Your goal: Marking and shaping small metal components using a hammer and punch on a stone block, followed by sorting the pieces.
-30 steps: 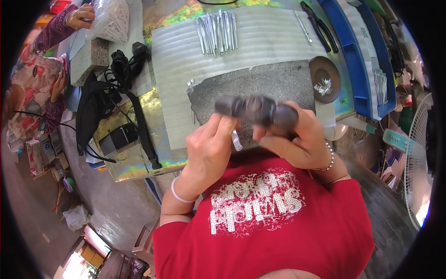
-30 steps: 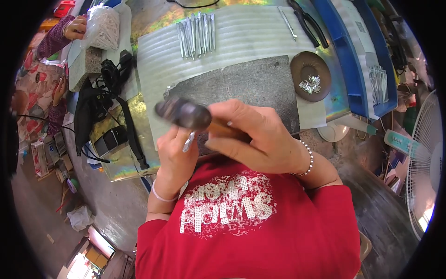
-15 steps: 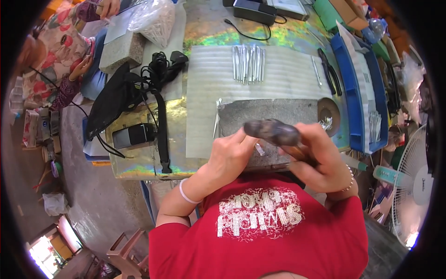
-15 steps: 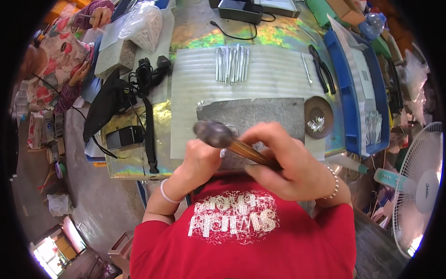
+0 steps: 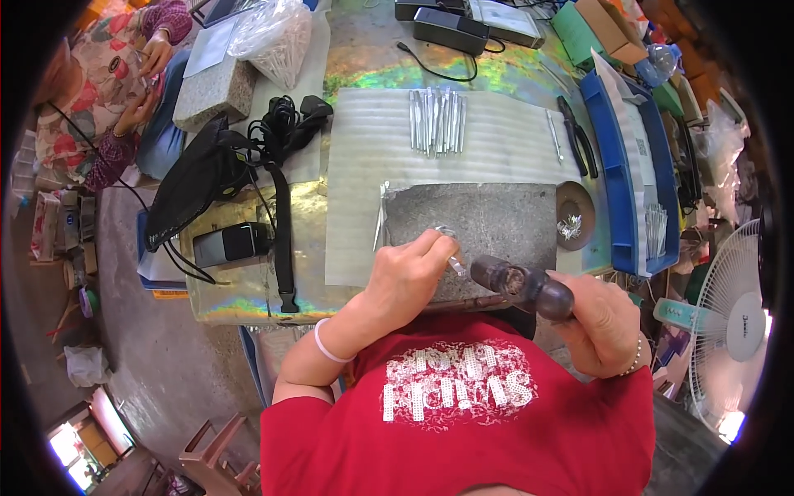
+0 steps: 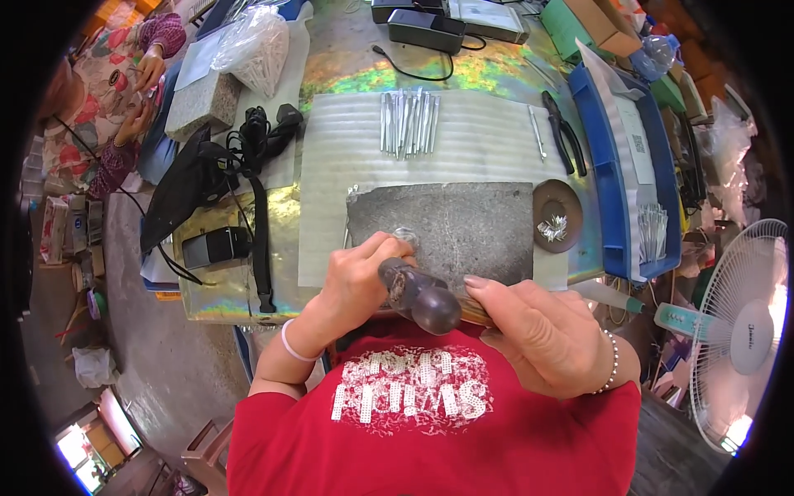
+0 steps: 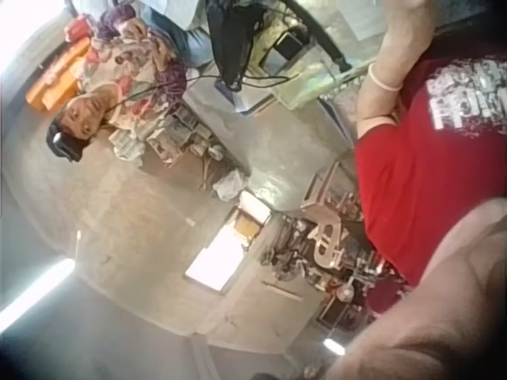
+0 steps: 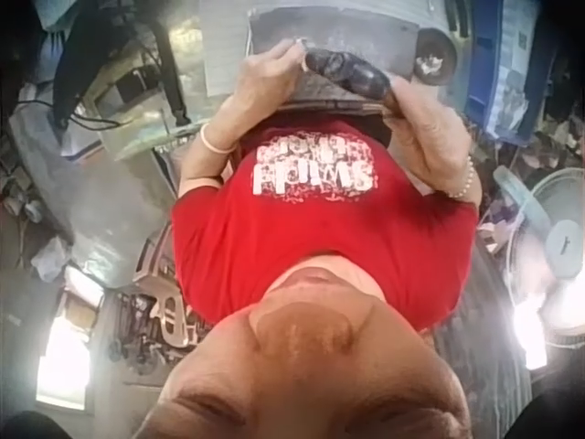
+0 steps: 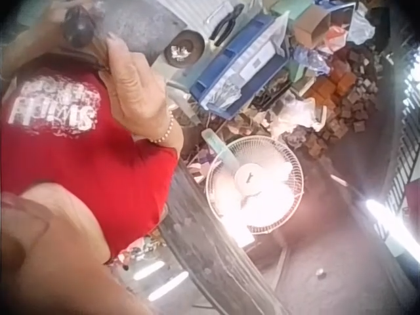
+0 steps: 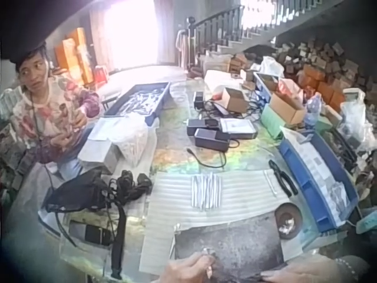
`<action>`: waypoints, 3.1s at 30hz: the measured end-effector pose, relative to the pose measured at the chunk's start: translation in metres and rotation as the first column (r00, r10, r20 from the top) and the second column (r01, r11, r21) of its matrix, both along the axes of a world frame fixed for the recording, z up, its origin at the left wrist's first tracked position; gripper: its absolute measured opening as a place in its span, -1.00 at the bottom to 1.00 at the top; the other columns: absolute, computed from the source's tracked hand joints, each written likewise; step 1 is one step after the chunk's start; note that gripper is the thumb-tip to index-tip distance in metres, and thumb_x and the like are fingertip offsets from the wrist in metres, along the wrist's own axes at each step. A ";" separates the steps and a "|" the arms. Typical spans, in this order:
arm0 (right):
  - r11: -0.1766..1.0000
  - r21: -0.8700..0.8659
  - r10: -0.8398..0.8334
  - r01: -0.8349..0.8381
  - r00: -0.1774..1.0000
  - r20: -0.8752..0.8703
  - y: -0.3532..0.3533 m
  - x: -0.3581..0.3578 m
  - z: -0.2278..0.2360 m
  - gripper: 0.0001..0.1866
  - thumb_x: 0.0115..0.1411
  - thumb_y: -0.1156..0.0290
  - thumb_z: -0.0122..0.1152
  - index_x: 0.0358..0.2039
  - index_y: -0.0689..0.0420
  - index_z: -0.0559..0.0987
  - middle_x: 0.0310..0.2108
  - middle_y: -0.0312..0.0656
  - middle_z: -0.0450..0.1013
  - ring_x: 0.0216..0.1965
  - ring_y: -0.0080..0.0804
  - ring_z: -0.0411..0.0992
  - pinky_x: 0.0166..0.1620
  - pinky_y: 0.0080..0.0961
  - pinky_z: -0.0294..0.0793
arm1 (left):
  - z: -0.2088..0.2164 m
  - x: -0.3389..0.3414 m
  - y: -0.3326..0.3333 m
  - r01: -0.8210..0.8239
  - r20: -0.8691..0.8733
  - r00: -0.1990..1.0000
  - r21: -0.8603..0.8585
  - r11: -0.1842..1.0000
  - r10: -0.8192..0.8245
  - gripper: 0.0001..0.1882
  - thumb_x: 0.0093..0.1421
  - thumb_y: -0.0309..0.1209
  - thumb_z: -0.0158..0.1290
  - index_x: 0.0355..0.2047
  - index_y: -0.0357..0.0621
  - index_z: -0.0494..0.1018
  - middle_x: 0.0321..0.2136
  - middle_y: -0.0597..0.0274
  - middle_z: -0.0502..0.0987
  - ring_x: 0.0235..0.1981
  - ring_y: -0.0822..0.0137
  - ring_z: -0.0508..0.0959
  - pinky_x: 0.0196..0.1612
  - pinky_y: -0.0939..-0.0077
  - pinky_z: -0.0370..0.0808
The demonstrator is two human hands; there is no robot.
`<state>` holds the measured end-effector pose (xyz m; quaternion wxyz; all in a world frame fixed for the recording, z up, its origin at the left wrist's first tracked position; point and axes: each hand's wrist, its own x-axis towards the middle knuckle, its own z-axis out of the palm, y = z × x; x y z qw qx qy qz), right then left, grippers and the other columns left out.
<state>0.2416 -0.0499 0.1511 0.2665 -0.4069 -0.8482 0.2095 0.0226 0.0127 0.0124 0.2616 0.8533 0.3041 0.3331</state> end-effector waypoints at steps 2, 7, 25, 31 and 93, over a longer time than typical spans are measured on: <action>1.000 -0.004 0.006 -0.006 0.997 0.073 0.000 -0.001 0.002 -0.41 -0.12 0.69 0.26 0.01 0.42 0.36 -0.40 -0.02 0.46 -0.58 -0.33 0.43 -0.60 -0.52 0.40 | 0.001 0.000 0.001 -0.007 -0.006 1.000 0.005 1.000 0.007 -0.77 -0.09 -0.64 0.01 -0.37 -0.13 0.37 -0.52 0.23 0.39 -0.57 0.23 0.51 -0.62 0.42 0.41; 0.998 -0.047 -0.036 0.039 0.997 0.070 -0.005 -0.005 -0.004 -0.47 -0.10 0.64 0.21 -0.03 0.38 0.40 -0.47 -0.09 0.44 -0.55 -0.23 0.44 -0.55 -0.44 0.35 | 0.003 0.000 0.001 0.012 -0.003 1.000 -0.015 1.000 -0.012 -0.76 -0.10 -0.64 0.01 -0.37 -0.13 0.36 -0.52 0.23 0.39 -0.57 0.22 0.51 -0.61 0.42 0.42; 0.999 0.001 -0.043 0.044 0.993 0.113 -0.006 -0.009 -0.006 -0.47 -0.12 0.65 0.24 -0.05 0.40 0.42 -0.45 -0.11 0.46 -0.55 -0.35 0.43 -0.57 -0.54 0.34 | 0.004 -0.001 0.003 0.023 -0.024 0.999 -0.029 0.999 -0.024 -0.77 -0.10 -0.64 0.02 -0.38 -0.14 0.36 -0.51 0.21 0.40 -0.57 0.18 0.52 -0.61 0.38 0.43; 0.989 0.028 -0.147 0.144 0.980 0.138 -0.059 0.014 0.011 -0.69 -0.09 0.57 0.22 -0.25 0.33 0.57 -0.60 -0.19 0.43 -0.64 -0.48 0.38 -0.66 -0.62 0.26 | 0.008 0.003 0.000 0.030 -0.024 0.999 -0.011 0.999 -0.030 -0.80 -0.07 -0.63 0.01 -0.39 -0.14 0.35 -0.51 0.19 0.39 -0.58 0.16 0.51 -0.61 0.37 0.43; 0.795 -0.505 -0.472 0.335 0.866 -0.168 0.101 0.064 -0.058 -0.88 0.19 0.47 0.05 -0.39 0.27 0.45 -0.53 -0.26 0.37 -0.52 -0.63 0.31 -0.44 -0.65 0.31 | 0.049 -0.014 0.009 0.130 0.392 0.866 -0.777 0.616 0.311 -0.80 0.21 -0.58 -0.01 -0.15 -0.40 0.43 -0.48 0.18 0.54 -0.49 0.49 0.53 -0.39 0.67 0.47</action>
